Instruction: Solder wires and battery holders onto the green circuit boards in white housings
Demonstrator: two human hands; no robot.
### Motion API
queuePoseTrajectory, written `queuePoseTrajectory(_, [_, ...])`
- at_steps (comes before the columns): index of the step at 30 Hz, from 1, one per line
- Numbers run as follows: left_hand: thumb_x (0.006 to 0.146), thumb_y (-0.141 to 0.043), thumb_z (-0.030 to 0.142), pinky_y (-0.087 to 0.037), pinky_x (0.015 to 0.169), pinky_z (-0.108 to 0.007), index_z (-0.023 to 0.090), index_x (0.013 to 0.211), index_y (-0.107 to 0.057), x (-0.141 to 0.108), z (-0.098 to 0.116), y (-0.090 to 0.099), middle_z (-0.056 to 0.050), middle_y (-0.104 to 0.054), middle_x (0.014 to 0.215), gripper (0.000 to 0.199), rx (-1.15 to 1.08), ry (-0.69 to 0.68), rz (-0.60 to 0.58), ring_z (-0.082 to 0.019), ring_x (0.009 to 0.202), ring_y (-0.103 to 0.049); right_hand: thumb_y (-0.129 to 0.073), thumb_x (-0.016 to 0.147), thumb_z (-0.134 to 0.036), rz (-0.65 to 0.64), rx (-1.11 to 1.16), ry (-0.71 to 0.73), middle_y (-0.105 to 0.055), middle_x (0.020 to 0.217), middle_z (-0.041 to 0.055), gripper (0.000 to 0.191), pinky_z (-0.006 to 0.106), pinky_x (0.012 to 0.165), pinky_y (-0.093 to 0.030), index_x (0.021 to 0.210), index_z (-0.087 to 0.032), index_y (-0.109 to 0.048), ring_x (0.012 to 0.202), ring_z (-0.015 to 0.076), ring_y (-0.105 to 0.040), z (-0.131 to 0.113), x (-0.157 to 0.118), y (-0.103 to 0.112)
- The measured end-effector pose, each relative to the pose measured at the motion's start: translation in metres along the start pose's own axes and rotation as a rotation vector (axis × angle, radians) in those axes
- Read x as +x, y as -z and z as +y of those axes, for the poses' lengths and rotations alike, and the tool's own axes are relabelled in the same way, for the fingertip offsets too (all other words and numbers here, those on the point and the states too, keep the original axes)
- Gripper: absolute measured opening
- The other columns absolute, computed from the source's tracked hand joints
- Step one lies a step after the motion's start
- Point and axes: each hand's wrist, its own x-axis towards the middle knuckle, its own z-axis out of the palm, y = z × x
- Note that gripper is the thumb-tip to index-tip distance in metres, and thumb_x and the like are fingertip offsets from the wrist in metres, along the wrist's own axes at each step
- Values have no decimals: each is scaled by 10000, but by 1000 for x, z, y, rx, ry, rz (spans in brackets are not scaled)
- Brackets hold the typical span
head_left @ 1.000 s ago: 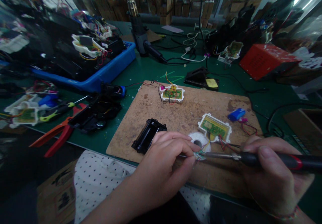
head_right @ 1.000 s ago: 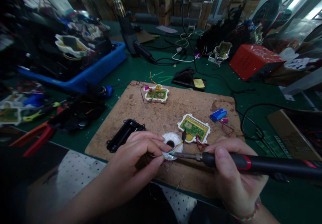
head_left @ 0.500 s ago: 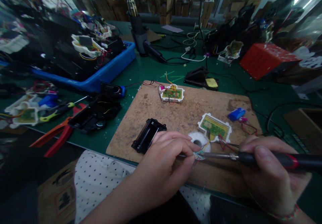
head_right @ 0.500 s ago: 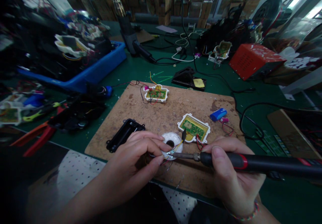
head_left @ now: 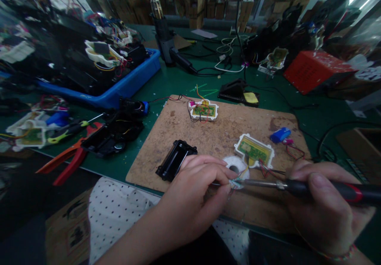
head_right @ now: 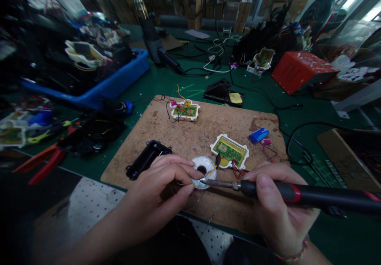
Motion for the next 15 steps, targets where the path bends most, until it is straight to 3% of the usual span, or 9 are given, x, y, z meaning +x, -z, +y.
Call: queuePoseTrajectory(15, [954, -616, 138, -464, 1036, -372, 235, 934, -629, 0, 0, 0, 36, -767, 1109, 100, -14, 2, -1, -166, 1172, -635, -641, 768, -193, 78, 33, -34, -551, 558, -6, 160, 307, 483, -394, 617, -210, -690, 508, 145, -516, -2, 3, -5])
